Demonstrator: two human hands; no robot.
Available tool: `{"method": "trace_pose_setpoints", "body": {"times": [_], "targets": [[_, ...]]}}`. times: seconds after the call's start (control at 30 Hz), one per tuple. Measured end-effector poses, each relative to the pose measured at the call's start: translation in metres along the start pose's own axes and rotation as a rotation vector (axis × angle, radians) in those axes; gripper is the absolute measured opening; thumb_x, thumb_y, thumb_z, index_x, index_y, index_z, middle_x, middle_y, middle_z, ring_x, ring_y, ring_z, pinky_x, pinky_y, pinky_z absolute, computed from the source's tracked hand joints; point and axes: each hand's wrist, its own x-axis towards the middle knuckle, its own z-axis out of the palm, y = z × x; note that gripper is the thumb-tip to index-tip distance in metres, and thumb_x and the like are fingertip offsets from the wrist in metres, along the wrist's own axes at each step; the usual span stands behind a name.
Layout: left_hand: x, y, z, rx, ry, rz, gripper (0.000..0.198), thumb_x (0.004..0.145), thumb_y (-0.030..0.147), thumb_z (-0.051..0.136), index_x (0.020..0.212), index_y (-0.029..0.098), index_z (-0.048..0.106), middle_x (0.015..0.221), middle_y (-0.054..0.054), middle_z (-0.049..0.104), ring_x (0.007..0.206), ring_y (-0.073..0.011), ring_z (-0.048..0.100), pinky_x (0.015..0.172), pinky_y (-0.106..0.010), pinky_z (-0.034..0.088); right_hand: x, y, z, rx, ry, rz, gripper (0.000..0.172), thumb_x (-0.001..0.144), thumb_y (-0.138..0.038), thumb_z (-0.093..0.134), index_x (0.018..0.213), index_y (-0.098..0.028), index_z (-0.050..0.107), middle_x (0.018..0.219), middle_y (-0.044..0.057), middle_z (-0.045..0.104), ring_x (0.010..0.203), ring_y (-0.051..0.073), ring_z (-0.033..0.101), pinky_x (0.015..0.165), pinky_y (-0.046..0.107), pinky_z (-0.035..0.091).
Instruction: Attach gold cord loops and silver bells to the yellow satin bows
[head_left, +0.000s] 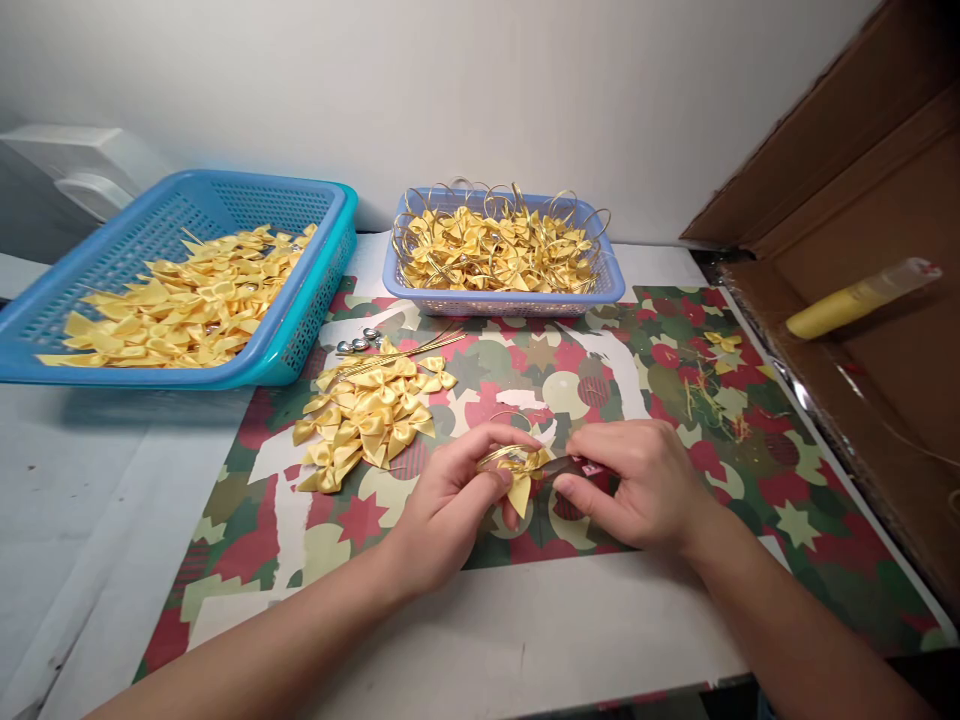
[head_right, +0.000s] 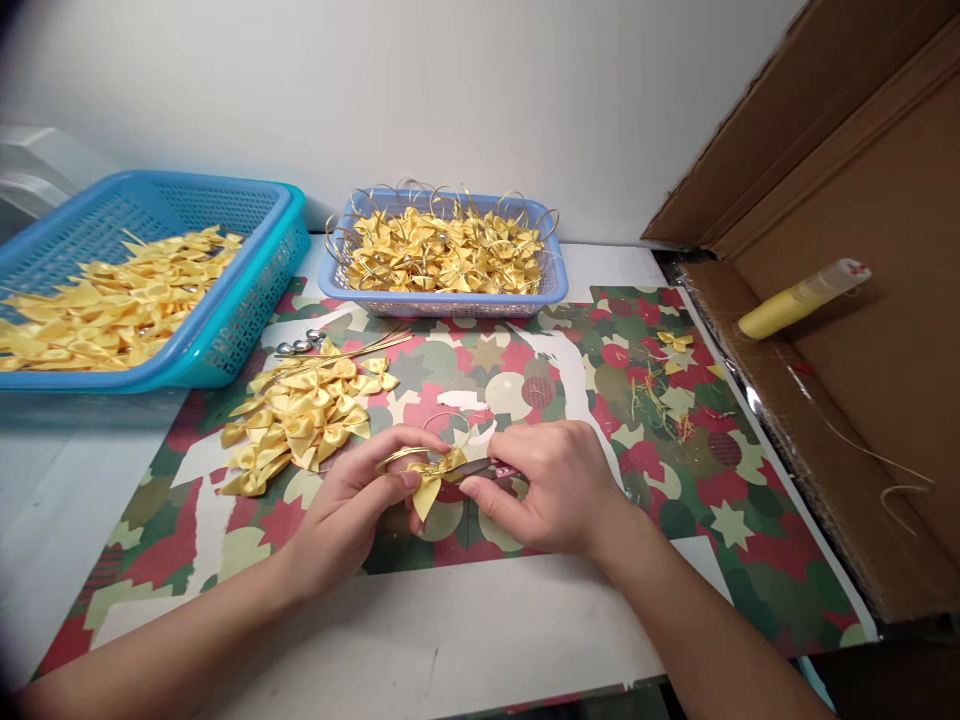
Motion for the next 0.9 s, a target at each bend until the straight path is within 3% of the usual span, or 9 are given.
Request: {"method": "trace_pose_setpoints", "body": {"times": [0.6,0.8,0.9], "targets": [[0.001,0.000,0.001,0.082,-0.001,0.005,0.024,0.087,0.018,0.045,0.102,0.021,0.064,0.061,0.004,0.059,0.054,-0.0116,0.058,0.054,-0.023,0.043,0.000,0.001,0.001,0.085,0.014,0.017,0.037,0.086,-0.036,0.053,0.055,-0.018,0.044,0.049,-0.005,0.041,0.047,0.009,0.033,0.047,0.024,0.022],[0.000,-0.001,0.000,0.060,0.013,-0.004,0.019,0.088,0.019,0.046,0.102,0.022,0.059,0.061,0.003,0.061,0.053,-0.0122,0.056,0.053,-0.023,0.041,-0.001,0.009,-0.004,0.274,0.134,0.102,0.034,0.090,-0.047,0.043,0.075,-0.019,0.054,0.057,-0.004,0.043,0.049,0.010,0.036,0.048,0.024,0.029],[-0.001,-0.001,-0.001,0.071,0.008,0.027,0.018,0.091,0.020,0.045,0.106,0.024,0.055,0.062,0.004,0.062,0.058,-0.0129,0.058,0.056,-0.023,0.042,-0.001,0.005,-0.003,0.287,0.162,0.035,0.033,0.090,-0.051,0.045,0.083,-0.020,0.055,0.056,-0.005,0.045,0.047,0.010,0.038,0.047,0.024,0.032]]}}
